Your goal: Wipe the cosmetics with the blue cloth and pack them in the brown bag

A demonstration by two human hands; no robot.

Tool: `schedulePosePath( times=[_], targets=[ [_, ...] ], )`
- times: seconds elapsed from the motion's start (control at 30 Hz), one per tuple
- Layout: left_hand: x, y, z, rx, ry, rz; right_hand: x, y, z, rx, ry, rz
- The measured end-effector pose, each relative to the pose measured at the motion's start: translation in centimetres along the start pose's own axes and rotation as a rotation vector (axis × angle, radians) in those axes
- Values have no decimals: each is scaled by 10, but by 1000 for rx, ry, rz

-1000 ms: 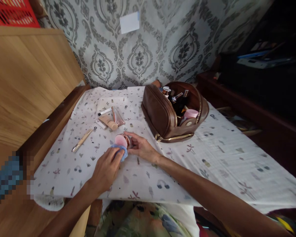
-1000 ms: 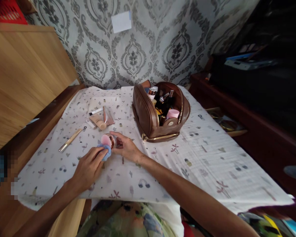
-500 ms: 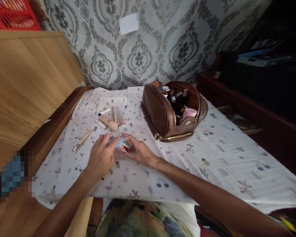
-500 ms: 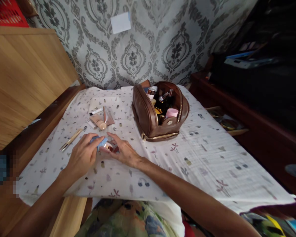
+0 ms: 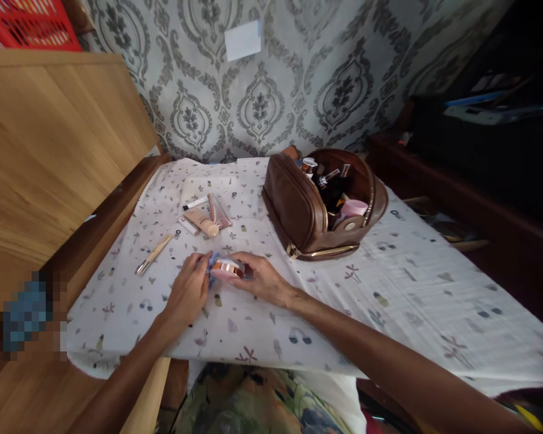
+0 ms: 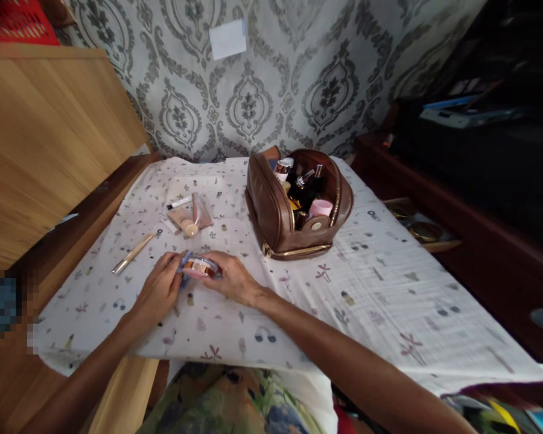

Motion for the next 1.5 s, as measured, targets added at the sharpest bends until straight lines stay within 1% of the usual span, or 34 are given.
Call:
schedulePosePath(
  times=[0.1, 0.2, 0.3, 0.43, 0.5, 0.6, 0.7, 0.83, 0.9, 1.03, 1.17, 1.33, 1.43, 1.5],
  targets=[
    [-6, -9, 4, 35, -40, -35, -3, 4, -1, -22, -32, -13],
    [-10, -19, 6, 112, -62, -30, -6, 4, 0, -21, -57, -45],
    [-6, -24, 4, 157, -73, 19, -8, 4, 0, -15, -56, -62],
    [4, -22, -1, 128, -68, 25, -11, 3, 0, 31, 11, 16],
    [7, -21, -2, 108, -60, 9, -13, 1, 2, 96, 29, 125],
    [6, -21, -2, 80, -59, -35, -14, -4, 5, 192, 43, 383],
    [3, -25, 2, 50, -76, -113, -13, -7, 7, 273, 17, 631],
    [0, -33, 9, 26, -114, -218, -11, -8, 7, 367, 2, 864],
    [-2, -36, 13, 20, -138, -249, -10, -7, 6, 381, 38, 963],
    [-6, -40, 19, 46, -149, -286, -9, -3, 5, 422, 177, 1082],
    [-12, -36, 24, 64, -121, -306, -8, 1, 2, 436, 217, 1066],
    [-20, -29, 32, 43, -121, -265, -2, 3, -3, 436, 247, 898],
    [-26, -28, 37, 81, -103, -249, -3, 3, -2, 429, 235, 847],
    [-29, -29, 39, 124, -118, -243, -6, 3, -1, 412, 210, 826]
  ],
)
Point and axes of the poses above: each hand's wrist, its own z-axis towards the middle knuckle, its own x-axis out of the palm, y = z × x, the point moved 2 cm from there along z, towards the middle knuckle, and after that the axes turned 13 degrees about x, right-handed, at the moved point
